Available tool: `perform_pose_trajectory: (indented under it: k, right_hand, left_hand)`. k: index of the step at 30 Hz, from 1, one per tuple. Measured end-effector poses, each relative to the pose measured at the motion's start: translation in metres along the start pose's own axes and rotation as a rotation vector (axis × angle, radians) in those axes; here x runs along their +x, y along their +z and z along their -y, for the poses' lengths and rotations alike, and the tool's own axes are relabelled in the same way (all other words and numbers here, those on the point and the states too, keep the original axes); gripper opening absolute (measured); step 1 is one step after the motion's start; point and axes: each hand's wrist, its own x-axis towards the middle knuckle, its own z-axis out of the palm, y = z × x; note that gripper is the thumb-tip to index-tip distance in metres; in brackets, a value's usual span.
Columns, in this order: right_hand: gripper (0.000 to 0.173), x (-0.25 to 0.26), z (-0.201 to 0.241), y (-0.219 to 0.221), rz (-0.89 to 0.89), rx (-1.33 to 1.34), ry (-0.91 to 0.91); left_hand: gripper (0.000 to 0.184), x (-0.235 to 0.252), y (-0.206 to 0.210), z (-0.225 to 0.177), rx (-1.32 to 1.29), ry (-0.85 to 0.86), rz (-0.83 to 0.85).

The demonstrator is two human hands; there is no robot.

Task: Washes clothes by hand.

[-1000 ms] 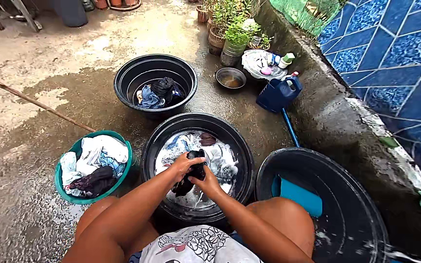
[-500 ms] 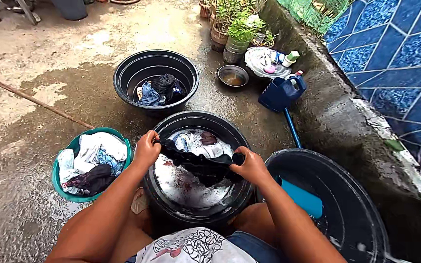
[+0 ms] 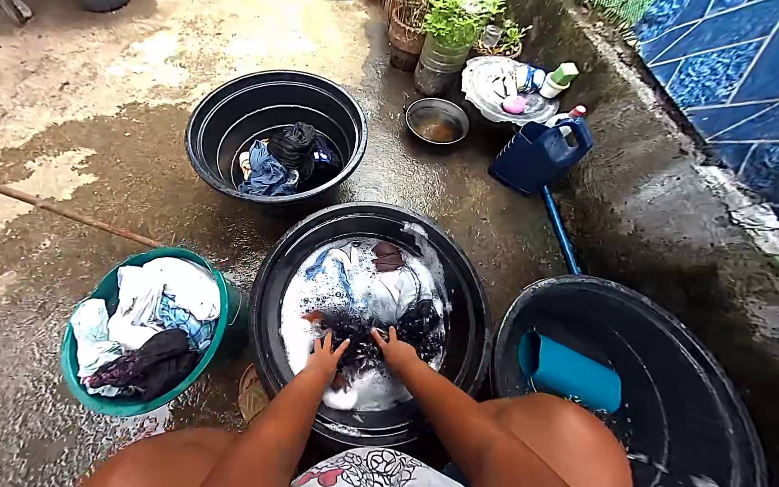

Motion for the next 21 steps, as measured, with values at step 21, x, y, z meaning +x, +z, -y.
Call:
perform_pose_trajectory:
  k: [21]
  right_hand:
    - [0.03, -0.211, -0.005, -0.163, -0.403, 0.476, -0.598]
  left_hand:
    - [0.045, -0.182, -0.155, -0.028, -0.931, 0.231, -0.315]
